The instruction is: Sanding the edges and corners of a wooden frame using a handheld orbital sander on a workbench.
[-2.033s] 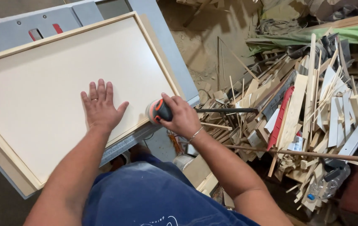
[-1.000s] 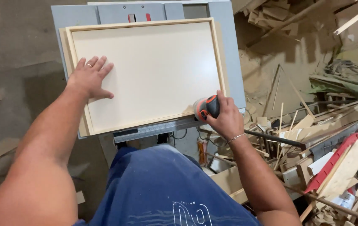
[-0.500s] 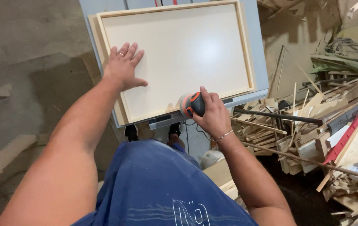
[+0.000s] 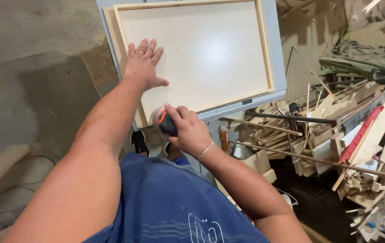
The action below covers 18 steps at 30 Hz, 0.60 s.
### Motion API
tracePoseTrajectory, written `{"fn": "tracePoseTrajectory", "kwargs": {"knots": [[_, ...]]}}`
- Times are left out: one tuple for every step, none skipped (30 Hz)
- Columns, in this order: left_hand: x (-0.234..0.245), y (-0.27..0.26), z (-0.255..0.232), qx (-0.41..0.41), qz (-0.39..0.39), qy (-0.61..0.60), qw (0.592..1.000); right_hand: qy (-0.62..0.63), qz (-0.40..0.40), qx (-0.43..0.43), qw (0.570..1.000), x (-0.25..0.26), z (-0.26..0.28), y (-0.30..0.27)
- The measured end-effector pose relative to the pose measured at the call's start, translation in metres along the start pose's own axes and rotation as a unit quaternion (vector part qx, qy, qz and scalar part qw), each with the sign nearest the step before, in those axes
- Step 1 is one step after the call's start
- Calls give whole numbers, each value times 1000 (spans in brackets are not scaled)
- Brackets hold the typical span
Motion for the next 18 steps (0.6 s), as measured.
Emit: {"fn": "tracePoseTrajectory", "kwargs": {"knots": [[-2,2,0,-1,-1,0,1000,-1,0,-1,1000,-2,6,0],[-4,3,0,-1,-4,1,1000,-14,10,5,1000,-5,13,1],[-4,6,0,0,-8,2,1000,-28,19,12,999,-8,20,3],[-9,10,4,-1,-10,1,1000,-30,18,11,999,-8,24,6],[-11,14,4,-7,-27,-4,1000,-37,20,12,999,-10,28,6],[-13,18,2,-12,-43,-9,999,-44,23,13,999,-11,31,6],[-16,17,3,-24,-47,-8,999,-46,21,1,999,-9,30,5],[-16,16,3,-27,-65,5,997,-38,26,1,999,-7,31,4],[-15,17,3,-31,-85,18,996,-30,30,-1,999,-5,29,4],[-14,17,0,-43,-89,19,995,-32,27,-13,999,-4,22,2],[-15,16,1,-41,-92,19,995,-31,23,-19,999,-2,17,0],[-16,16,3,-40,-94,18,995,-30,19,-25,999,-1,12,-2],[-15,15,0,-47,-93,17,994,-30,21,-32,999,0,2,-5],[-14,14,-1,-42,-94,24,994,-23,-2,-43,999,5,-8,-11],[-11,12,4,-32,-97,30,994,-18,-26,-47,998,12,-16,-13],[-9,5,2,-33,-99,29,994,-20,-26,-49,998,13,-26,-17],[-9,3,3,-17,-75,34,996,-9,-20,-80,997,13,-43,-21],[-8,1,4,-2,-51,39,998,3,-14,-111,994,13,-60,-24]]}}
Point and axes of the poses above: each hand's wrist, its own y-axis towards the middle knuckle, its own x-axis out of the back of the hand, z = x × y, the point moved 10 cm from there along y, towards the middle knuckle, and after that the axes turned 15 degrees about z, right-handed, at the moved point
